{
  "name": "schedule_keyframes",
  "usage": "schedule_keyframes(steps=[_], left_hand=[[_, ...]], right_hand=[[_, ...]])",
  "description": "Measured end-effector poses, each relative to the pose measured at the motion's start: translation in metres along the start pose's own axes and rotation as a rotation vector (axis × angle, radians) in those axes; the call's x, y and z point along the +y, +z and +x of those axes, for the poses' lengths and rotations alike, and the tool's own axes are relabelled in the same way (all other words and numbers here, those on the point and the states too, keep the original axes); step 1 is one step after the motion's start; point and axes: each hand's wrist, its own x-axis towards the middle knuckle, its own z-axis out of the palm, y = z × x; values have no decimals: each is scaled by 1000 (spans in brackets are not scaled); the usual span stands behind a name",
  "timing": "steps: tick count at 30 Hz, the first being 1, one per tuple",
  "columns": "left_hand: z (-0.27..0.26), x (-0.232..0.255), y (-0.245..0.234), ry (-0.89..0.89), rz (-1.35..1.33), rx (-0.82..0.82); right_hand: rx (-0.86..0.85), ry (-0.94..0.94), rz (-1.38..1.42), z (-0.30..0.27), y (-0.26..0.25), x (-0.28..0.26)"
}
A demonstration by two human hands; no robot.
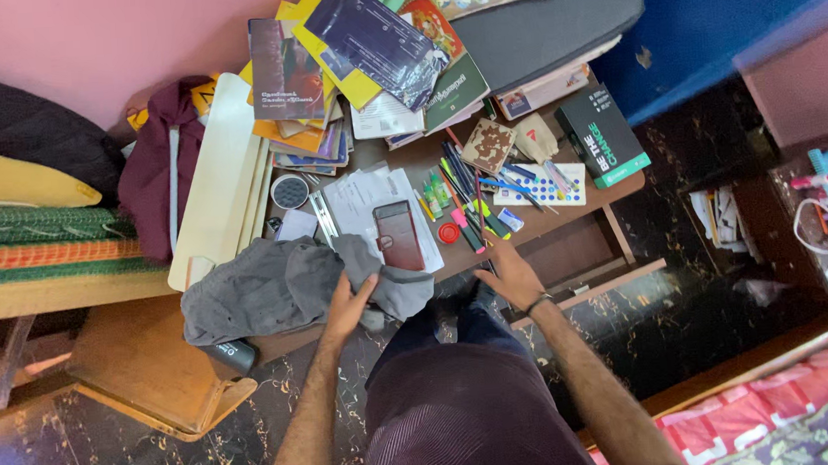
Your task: The person opens a desk drawer and removes various items including papers, a book, a small pouch, a blister pack, a red-capped bottle, highlighters, pens, a stapler, a wallet, and a small box, placing them on the desk. They then walk to a pile of clothes, pick up a grey cloth, return to the desk, and use the cloth to wipe the red-capped bottle.
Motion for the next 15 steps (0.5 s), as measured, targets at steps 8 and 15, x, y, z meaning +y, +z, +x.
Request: schedule_keyframes(steps=[8,15], left_hand=[[-35,40,63,-114,-709,-164],[-73,40,62,-120,-468,-210]], right_hand=[[-215,-122,-122,65,21,-18],[-215,-168,11,79,42,43]])
